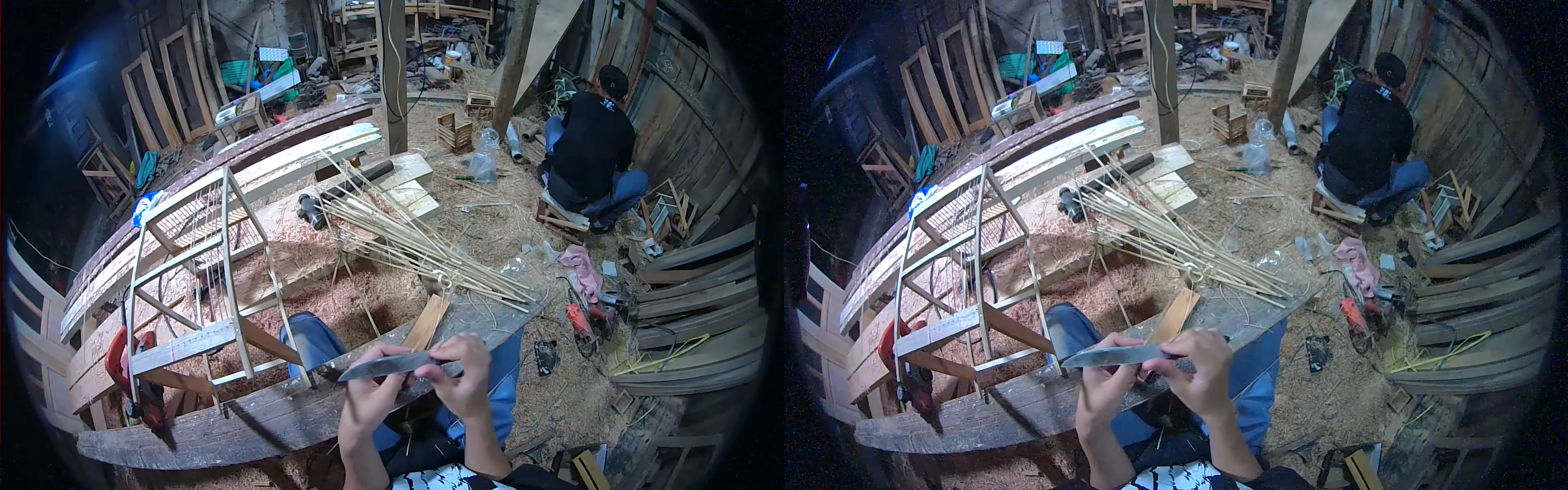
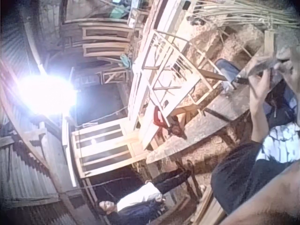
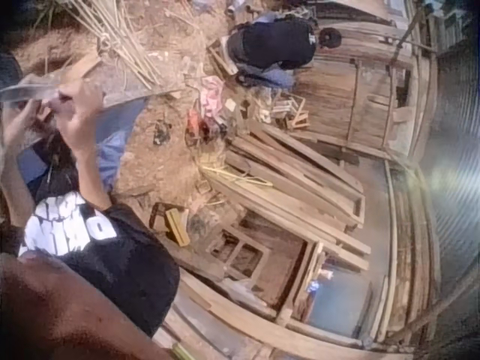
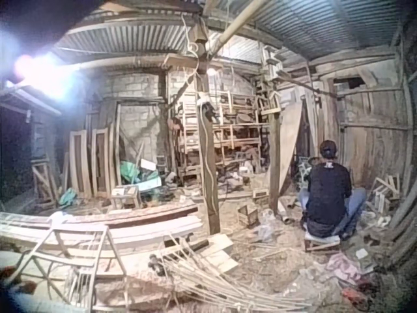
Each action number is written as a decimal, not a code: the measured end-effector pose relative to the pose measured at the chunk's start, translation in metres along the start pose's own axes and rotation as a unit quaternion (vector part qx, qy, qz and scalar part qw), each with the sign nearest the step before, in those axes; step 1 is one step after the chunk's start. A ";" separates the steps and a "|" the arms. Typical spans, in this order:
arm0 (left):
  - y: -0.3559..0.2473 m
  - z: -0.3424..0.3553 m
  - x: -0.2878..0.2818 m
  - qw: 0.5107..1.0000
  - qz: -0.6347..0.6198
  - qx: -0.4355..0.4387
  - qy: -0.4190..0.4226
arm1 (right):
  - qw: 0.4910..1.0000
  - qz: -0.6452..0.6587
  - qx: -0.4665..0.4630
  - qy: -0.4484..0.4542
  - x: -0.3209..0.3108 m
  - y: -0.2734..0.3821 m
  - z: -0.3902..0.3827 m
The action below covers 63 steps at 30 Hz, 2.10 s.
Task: The person uses a knife to shave thin strips from a small piece of wood held in their left hand. They repeatedly scrape the blade along the wood's surface to create fine shavings, which fall onto a workbench cluttered with wood scraps and tools.
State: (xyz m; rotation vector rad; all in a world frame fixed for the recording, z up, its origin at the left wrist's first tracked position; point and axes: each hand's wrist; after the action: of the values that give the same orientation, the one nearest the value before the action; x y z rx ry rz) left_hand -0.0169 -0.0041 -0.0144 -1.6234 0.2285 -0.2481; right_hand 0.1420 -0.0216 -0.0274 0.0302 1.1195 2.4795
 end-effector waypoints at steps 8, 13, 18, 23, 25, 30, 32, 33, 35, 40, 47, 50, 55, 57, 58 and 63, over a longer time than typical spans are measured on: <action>0.000 -0.004 0.004 1.000 0.010 0.018 0.015 | 1.000 -0.010 -0.015 0.024 -0.005 -0.008 -0.002; -0.003 -0.004 0.004 1.000 0.018 0.016 0.002 | 0.997 -0.066 -0.029 0.002 -0.016 -0.023 0.000; -0.028 -0.021 -0.024 0.998 0.058 -0.022 -0.010 | 0.961 -0.158 0.116 -0.194 -0.085 -0.076 -0.017; -0.020 -0.012 -0.028 0.998 0.042 0.004 -0.054 | 0.952 -0.102 0.146 -0.250 -0.101 -0.059 -0.027; -0.016 -0.004 -0.019 0.998 0.037 0.004 -0.052 | 0.961 -0.117 0.139 -0.209 -0.088 -0.048 -0.020; -0.009 0.006 -0.004 0.999 0.010 0.019 -0.048 | 0.997 -0.032 0.012 -0.068 -0.033 -0.018 -0.004; -0.013 0.005 -0.005 0.999 0.021 0.012 -0.033 | 1.000 -0.012 -0.012 0.000 -0.015 -0.010 -0.003; -0.010 0.005 -0.004 0.998 0.041 0.038 -0.029 | 1.000 -0.010 -0.011 0.018 -0.006 -0.006 -0.004; -0.008 0.004 -0.002 0.993 0.080 0.089 -0.026 | 1.000 -0.002 -0.011 0.027 0.002 -0.005 -0.005; -0.006 -0.005 -0.002 1.000 -0.005 -0.003 0.011 | 0.998 -0.025 -0.035 -0.047 -0.004 -0.011 -0.003; -0.010 -0.003 -0.011 0.997 0.024 -0.010 0.077 | 0.977 -0.165 0.017 -0.137 -0.054 -0.035 -0.003; -0.012 -0.005 -0.010 0.996 0.038 -0.015 0.077 | 0.970 -0.186 0.027 -0.152 -0.061 -0.041 -0.005; -0.020 -0.017 -0.041 0.994 0.108 -0.010 -0.013 | 0.929 -0.190 0.167 -0.271 -0.103 -0.055 -0.019; -0.020 -0.015 -0.044 0.989 0.105 -0.009 -0.099 | 0.937 -0.150 0.151 -0.277 -0.099 -0.049 -0.017; -0.017 -0.011 -0.043 0.989 0.083 -0.046 -0.117 | 0.944 -0.157 0.116 -0.264 -0.093 -0.047 -0.016; -0.007 0.000 -0.024 0.999 -0.006 -0.023 -0.029 | 0.979 -0.093 0.096 -0.153 -0.045 -0.038 -0.011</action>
State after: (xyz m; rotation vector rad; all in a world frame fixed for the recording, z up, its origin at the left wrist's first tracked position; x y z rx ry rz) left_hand -0.0401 0.0034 -0.0079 -1.6749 0.1804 -0.2052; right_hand 0.1946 -0.0245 -0.0558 0.3369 1.1625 2.1086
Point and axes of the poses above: each hand's wrist, its own z-axis towards the middle knuckle, its own x-axis out of the palm, y = z × x, and after that the axes turned 13 degrees about z, right-handed
